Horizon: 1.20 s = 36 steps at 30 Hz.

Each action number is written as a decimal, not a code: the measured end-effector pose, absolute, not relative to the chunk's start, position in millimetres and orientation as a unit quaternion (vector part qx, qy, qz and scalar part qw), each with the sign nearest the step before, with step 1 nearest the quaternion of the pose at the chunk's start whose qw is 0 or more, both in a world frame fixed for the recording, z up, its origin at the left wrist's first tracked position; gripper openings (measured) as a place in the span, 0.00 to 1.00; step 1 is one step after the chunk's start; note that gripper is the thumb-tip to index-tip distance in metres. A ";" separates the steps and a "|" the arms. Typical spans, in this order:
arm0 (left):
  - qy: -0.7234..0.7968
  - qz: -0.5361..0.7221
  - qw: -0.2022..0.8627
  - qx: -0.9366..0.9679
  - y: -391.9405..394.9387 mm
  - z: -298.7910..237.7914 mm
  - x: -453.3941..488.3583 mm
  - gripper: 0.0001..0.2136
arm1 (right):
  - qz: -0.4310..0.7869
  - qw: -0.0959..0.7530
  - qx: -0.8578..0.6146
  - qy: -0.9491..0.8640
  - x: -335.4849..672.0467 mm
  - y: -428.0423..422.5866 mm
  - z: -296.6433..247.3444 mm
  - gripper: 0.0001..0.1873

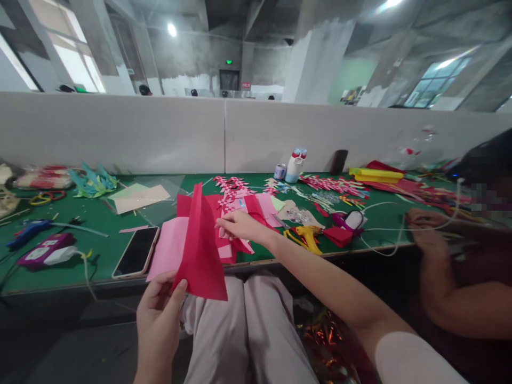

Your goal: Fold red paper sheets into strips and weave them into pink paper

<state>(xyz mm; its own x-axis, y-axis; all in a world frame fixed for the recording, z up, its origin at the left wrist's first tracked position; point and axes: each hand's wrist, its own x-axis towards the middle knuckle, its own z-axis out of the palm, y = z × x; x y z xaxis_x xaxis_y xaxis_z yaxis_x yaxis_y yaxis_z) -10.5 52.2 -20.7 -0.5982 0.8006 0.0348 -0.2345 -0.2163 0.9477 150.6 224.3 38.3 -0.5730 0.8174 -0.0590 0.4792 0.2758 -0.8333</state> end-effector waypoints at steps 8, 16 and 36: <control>0.531 0.653 0.351 0.410 18.5 -34.1 8.2 0.11 | 0.610 0.328 -0.334 -0.639 139.8 187.6 43.4 0.17; 0.478 0.542 0.429 0.542 -14.2 -47.7 24.8 0.19 | 0.614 0.286 -0.328 -0.658 164.0 139.8 43.3 0.09; 0.562 0.392 -0.172 0.707 -60.0 -34.8 -5.3 0.21 | 0.210 0.039 -0.275 -0.938 227.8 46.3 48.6 0.11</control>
